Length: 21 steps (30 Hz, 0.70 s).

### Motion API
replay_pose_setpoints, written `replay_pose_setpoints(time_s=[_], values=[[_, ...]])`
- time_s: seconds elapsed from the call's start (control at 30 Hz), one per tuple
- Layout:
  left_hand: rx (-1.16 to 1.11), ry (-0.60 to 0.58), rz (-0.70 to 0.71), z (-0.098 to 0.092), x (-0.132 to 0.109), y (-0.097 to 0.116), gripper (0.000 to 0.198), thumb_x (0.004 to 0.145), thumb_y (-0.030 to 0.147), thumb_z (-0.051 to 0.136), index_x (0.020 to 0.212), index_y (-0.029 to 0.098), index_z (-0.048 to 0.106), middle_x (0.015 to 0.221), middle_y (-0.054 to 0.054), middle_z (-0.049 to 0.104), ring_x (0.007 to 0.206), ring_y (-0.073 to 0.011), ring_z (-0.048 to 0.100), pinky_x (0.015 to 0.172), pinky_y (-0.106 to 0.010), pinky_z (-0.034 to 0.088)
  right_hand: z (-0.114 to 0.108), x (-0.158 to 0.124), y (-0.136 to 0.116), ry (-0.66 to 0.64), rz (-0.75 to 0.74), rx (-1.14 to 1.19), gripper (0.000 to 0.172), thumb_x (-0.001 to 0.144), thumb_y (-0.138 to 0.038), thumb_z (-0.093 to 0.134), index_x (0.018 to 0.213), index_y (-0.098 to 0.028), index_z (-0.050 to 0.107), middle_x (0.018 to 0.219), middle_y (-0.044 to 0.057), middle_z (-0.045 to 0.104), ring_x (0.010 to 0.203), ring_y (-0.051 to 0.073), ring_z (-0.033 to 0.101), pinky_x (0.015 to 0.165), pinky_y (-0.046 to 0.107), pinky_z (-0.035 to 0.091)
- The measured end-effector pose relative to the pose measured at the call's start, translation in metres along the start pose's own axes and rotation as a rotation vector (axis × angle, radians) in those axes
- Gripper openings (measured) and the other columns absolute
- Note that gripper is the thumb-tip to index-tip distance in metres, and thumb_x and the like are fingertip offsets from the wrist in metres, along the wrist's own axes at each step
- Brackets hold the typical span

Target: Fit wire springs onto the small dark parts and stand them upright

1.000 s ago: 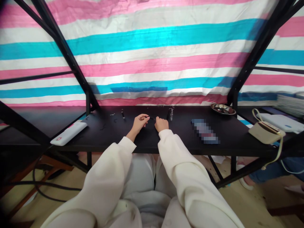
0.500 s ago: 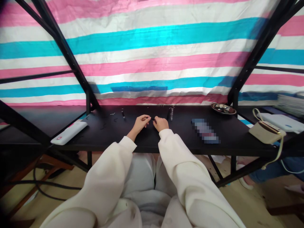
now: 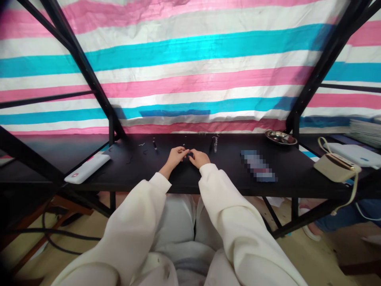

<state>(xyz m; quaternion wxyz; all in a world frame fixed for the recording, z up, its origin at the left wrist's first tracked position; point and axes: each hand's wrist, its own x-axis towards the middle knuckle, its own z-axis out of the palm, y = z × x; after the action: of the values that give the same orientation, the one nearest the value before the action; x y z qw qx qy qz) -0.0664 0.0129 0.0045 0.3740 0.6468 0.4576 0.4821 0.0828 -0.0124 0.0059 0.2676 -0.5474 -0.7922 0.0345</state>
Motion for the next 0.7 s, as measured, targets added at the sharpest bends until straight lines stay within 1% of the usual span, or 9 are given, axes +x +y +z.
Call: replay_pose_setpoints(time_s=[0.07,0.17,0.23,0.3,0.37,0.43,0.53,0.7], values=[[0.037,0.057,-0.027,-0.007,0.005,0.000,0.029,0.068,0.042,0.061,0.070,0.013,0.059,0.048,0.002,0.054,0.035,-0.0055,0.040,0.037,-0.018,0.030,0.000,0.000,0.001,-0.017,0.010,0.015,0.025,0.082,-0.029,0.049,0.105,-0.021,0.056,0.073,-0.001,0.064,0.067,0.012,0.058,0.060,0.021,0.036],[0.199,0.159,-0.058,-0.026,0.013,0.001,0.025,0.070,0.038,0.059,0.068,0.014,0.061,0.050,-0.001,0.057,0.038,-0.0074,0.044,0.042,-0.020,0.034,0.001,0.001,0.002,-0.017,0.023,0.033,0.023,0.083,-0.028,0.047,0.103,-0.021,0.057,0.074,0.000,0.064,0.067,0.012,0.058,0.061,0.022,0.036],[0.375,0.239,-0.081,-0.044,0.017,0.001,0.021,0.070,0.036,0.058,0.067,0.015,0.063,0.052,-0.003,0.059,0.047,-0.0109,0.052,0.048,-0.021,0.037,0.001,0.001,0.003,-0.010,0.027,0.041,0.023,0.083,-0.027,0.046,0.102,-0.021,0.058,0.073,0.000,0.064,0.068,0.012,0.058,0.062,0.022,0.036],[0.565,0.286,-0.121,-0.062,0.019,0.001,0.020,0.071,0.035,0.056,0.067,0.017,0.064,0.055,-0.004,0.062,0.057,-0.0147,0.057,0.056,-0.023,0.040,0.002,0.001,0.003,-0.004,0.028,0.045,0.023,0.083,-0.026,0.046,0.101,-0.020,0.058,0.074,0.000,0.064,0.068,0.013,0.058,0.062,0.022,0.036],[0.712,0.329,-0.189,-0.078,0.018,-0.001,0.021,0.073,0.036,0.055,0.071,0.018,0.066,0.061,-0.006,0.065,0.067,-0.0183,0.060,0.062,-0.026,0.042,0.003,0.001,0.003,-0.002,0.031,0.047,0.023,0.083,-0.025,0.046,0.101,-0.020,0.058,0.074,0.000,0.064,0.068,0.013,0.058,0.063,0.022,0.036],[0.808,0.354,-0.240,-0.090,0.016,-0.003,0.022,0.073,0.036,0.054,0.076,0.019,0.067,0.070,-0.009,0.067,0.075,-0.0213,0.061,0.066,-0.028,0.042,0.003,0.000,0.003,-0.002,0.036,0.047,0.023,0.083,-0.025,0.046,0.101,-0.020,0.058,0.075,0.000,0.064,0.068,0.013,0.058,0.063,0.022,0.037],[0.871,0.367,-0.292,-0.100,0.013,-0.009,0.023,0.071,0.035,0.055,0.081,0.019,0.068,0.081,-0.011,0.067,0.082,-0.0247,0.061,0.069,-0.031,0.043,0.002,0.000,0.003,-0.006,0.041,0.045,0.023,0.083,-0.025,0.045,0.101,-0.021,0.059,0.075,0.000,0.064,0.069,0.013,0.058,0.063,0.022,0.037],[0.883,0.406,-0.347,-0.106,0.016,-0.018,0.024,0.070,0.035,0.057,0.086,0.020,0.068,0.090,-0.013,0.067,0.086,-0.0271,0.061,0.070,-0.033,0.044,0.001,0.000,0.003,-0.019,0.048,0.039,0.023,0.083,-0.024,0.045,0.101,-0.021,0.058,0.075,0.000,0.064,0.070,0.013,0.058,0.064,0.022,0.038]])
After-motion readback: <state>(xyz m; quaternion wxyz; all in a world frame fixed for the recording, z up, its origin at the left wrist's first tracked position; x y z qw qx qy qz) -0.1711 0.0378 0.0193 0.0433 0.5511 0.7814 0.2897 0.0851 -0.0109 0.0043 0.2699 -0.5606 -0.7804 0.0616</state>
